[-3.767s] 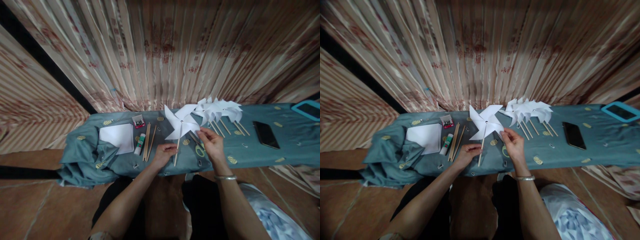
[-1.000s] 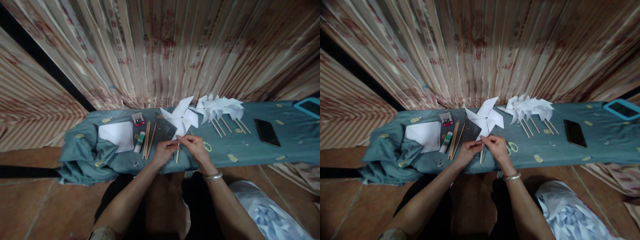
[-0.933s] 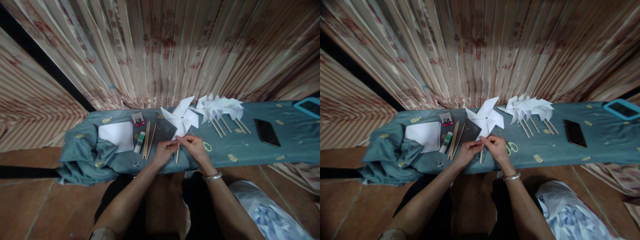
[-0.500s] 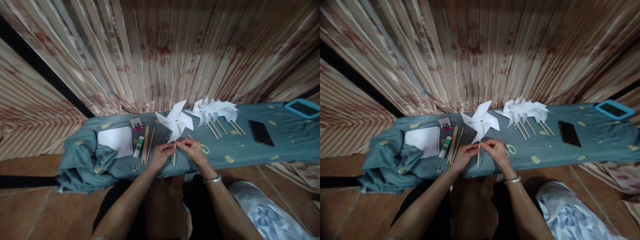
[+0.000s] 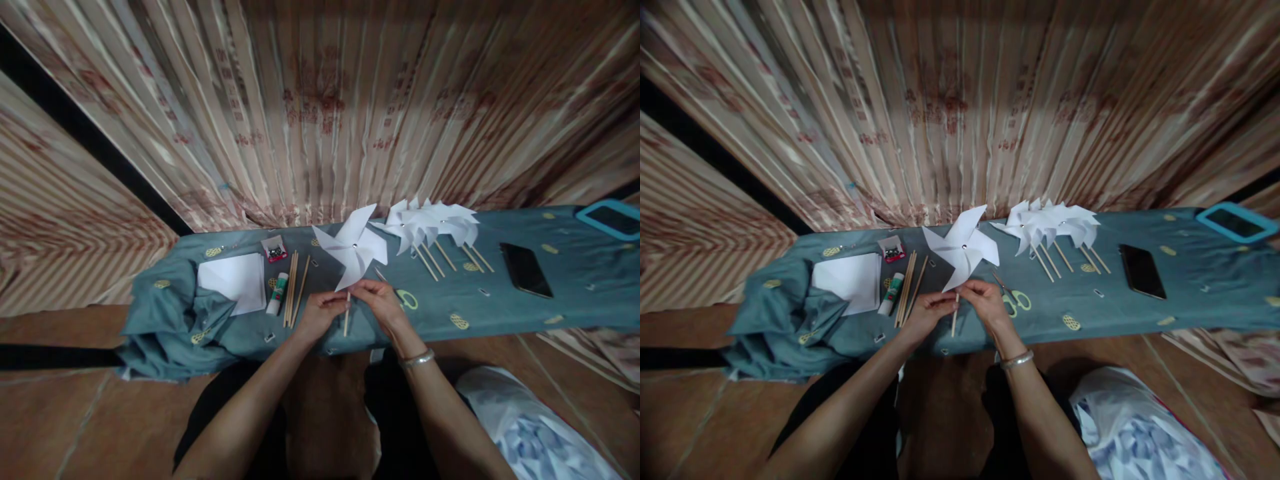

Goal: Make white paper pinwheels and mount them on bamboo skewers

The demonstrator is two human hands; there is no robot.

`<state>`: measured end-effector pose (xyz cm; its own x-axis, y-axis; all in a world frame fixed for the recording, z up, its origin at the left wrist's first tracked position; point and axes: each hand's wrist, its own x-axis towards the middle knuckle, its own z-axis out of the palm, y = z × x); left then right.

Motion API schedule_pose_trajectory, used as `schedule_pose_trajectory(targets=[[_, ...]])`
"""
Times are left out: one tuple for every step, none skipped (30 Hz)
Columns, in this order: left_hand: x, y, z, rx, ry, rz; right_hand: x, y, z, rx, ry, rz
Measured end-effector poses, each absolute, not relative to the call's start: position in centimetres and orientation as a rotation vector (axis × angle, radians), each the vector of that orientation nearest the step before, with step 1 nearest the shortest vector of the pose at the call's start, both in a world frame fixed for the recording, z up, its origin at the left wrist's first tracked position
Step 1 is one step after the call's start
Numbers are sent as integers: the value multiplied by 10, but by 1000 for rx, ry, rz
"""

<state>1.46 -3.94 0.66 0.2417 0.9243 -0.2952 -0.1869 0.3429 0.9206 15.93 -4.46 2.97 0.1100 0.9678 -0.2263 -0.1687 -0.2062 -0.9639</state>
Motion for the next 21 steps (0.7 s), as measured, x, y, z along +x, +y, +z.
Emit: schedule_pose_trajectory(targets=[[14,-41,7,893,1042,919,158,-45,30,-1294,-882,1338],[13,-43,8,888,1050,916,157,-45,29,-1288,-880,1333],[12,-45,9,884,1055,913,156,-45,29,-1283,-876,1326],[11,-48,11,880,1056,911,154,-45,28,-1278,-870,1321],[10,-50,12,876,1054,914,152,-45,28,-1272,-863,1320],[9,-52,13,872,1050,920,150,-45,27,-1267,-858,1324],[8,-54,14,871,1047,927,148,-45,27,-1262,-858,1329],[8,-56,14,873,1046,936,148,-46,26,-1261,-868,1329],[7,-57,14,873,1048,942,148,-47,26,-1267,-892,1317],[7,-58,13,871,1055,948,150,-49,26,-1284,-931,1290],[6,-60,12,863,1066,952,153,-51,26,-1310,-980,1253],[6,-61,11,852,1079,955,158,-52,26,-1340,-1029,1208],[6,-62,9,839,1094,959,165,-54,27,-1379,-1071,1165],[6,-63,8,828,1106,959,173,-55,28,-1405,-1096,1131],[5,-65,7,818,1113,957,181,-56,28,-1421,-1080,1104],[6,-66,6,809,1116,952,189,-56,29,-1425,-1053,1080],[6,-68,6,799,1114,945,197,-56,29,-1424,-1011,1026],[6,-69,6,792,1112,937,204,-55,30,-1423,-971,948],[7,-71,6,791,1108,924,211,-52,30,-1425,-939,857],[7,-72,6,799,1101,909,216,-49,31,-1428,-931,757],[8,-73,6,813,1092,890,221,-46,31,-1429,-944,671]])
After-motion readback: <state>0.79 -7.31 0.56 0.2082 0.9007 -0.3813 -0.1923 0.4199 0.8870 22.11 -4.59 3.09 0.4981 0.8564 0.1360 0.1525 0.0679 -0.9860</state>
